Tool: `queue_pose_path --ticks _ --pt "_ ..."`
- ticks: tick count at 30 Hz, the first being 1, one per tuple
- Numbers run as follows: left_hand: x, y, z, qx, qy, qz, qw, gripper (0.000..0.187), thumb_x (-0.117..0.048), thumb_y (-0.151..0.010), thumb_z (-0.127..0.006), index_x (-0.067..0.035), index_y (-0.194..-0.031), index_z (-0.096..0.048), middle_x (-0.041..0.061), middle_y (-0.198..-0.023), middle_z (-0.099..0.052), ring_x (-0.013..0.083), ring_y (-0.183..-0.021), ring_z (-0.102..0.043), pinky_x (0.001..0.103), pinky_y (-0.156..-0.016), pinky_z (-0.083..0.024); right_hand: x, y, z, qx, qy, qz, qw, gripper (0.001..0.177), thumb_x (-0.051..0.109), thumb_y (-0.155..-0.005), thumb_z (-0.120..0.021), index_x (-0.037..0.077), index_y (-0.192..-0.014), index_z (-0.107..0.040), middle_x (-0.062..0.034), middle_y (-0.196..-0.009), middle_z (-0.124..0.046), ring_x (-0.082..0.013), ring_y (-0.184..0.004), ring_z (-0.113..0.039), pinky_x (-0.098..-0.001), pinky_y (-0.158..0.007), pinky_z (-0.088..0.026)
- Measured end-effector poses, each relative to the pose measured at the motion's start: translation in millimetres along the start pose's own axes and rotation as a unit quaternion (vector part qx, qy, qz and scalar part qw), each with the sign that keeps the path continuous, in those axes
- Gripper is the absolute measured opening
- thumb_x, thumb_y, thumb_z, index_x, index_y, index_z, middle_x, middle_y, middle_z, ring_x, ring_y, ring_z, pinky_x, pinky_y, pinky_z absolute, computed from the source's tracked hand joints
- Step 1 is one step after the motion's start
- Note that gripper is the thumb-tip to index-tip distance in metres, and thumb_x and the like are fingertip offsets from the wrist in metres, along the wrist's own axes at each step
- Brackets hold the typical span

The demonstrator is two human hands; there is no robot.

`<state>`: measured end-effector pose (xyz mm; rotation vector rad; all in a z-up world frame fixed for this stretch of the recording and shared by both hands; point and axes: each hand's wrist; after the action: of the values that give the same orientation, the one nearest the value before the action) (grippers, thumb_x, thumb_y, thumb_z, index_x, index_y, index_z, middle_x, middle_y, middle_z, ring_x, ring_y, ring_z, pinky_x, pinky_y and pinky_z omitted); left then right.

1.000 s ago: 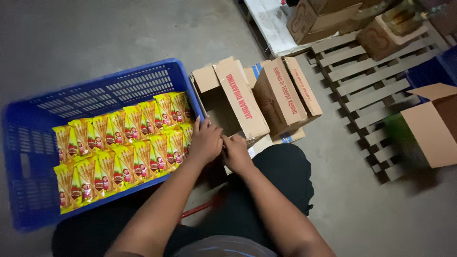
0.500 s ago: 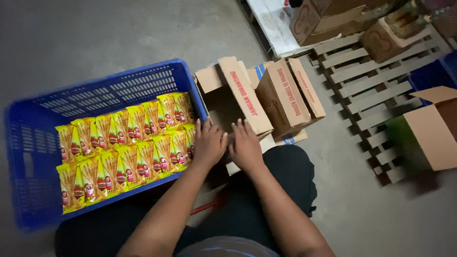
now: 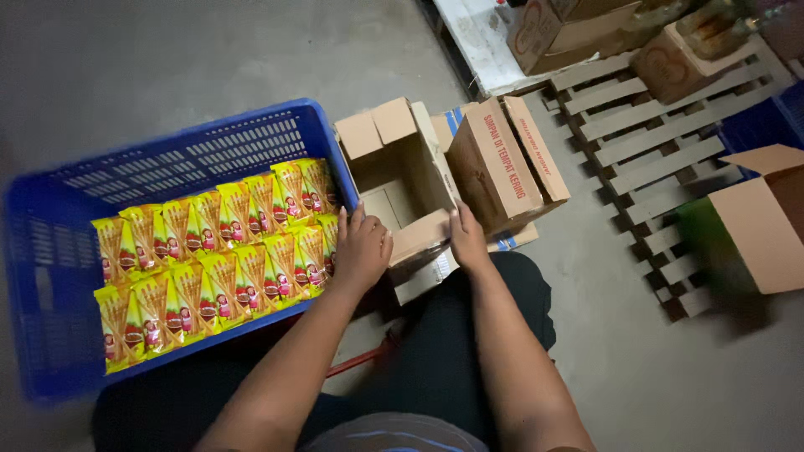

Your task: The person transfers snack packets from a blue basket into a cardboard box. They first place brown-wrapped packets into the box, then close and move the box aside. Next, they open a new box and continue packing yellow-wrapped snack packets from the basket into it.

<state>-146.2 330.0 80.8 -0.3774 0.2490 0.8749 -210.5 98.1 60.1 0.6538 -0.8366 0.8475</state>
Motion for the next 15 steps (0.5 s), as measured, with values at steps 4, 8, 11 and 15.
queue_pose_path --ticks 4,8,11,15 --pt "-7 -5 6 0.036 0.009 -0.020 0.999 0.036 -0.034 -0.105 -0.052 -0.007 -0.111 -0.075 0.013 -0.121 -0.068 0.0386 -0.145 -0.044 0.059 -0.125 -0.017 -2 3 -2 -0.004 -0.039 0.012 0.999 0.054 0.040 -0.111 -0.031 0.011 -0.152 -0.050 -0.0305 -0.145 -0.055 -0.0480 -0.141 -0.045 -0.0576 -0.121 -0.033" --pt "0 -22 -25 0.146 -0.049 -0.076 0.985 0.057 -0.053 -0.101 -0.042 -0.010 -0.130 -0.067 0.013 -0.122 -0.071 0.0352 -0.133 -0.056 0.050 -0.120 -0.029 23 18 6 0.006 -0.102 -0.009 0.995 0.069 0.055 -0.109 -0.018 0.014 -0.156 -0.048 -0.0295 -0.154 -0.047 -0.0477 -0.147 -0.037 -0.0561 -0.125 -0.028" --pt "-22 -39 -6 0.269 -0.038 0.006 0.962 0.084 -0.066 -0.102 -0.013 -0.006 -0.144 -0.055 0.020 -0.121 -0.072 0.0367 -0.131 -0.059 0.046 -0.125 -0.017 20 15 3 0.013 -0.165 -0.004 0.986 0.078 0.063 -0.106 -0.013 0.013 -0.158 -0.044 -0.0315 -0.155 -0.044 -0.0491 -0.149 -0.034 -0.0575 -0.125 -0.026" --pt "-40 -57 29 0.265 0.043 0.092 0.959 0.087 -0.071 -0.103 -0.013 -0.005 -0.133 -0.062 0.023 -0.125 -0.067 0.0394 -0.126 -0.062 0.048 -0.122 -0.027 -7 3 3 0.013 -0.243 0.030 0.970 0.080 0.060 -0.107 -0.010 0.006 -0.159 -0.038 -0.0366 -0.155 -0.040 -0.0523 -0.149 -0.032 -0.0615 -0.124 -0.025"
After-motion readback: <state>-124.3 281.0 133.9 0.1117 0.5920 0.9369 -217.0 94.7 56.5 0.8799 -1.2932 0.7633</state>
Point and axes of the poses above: each hand's wrist, its own y-axis away from the middle knuckle, its own z-axis out of the back of the hand, x = y × z
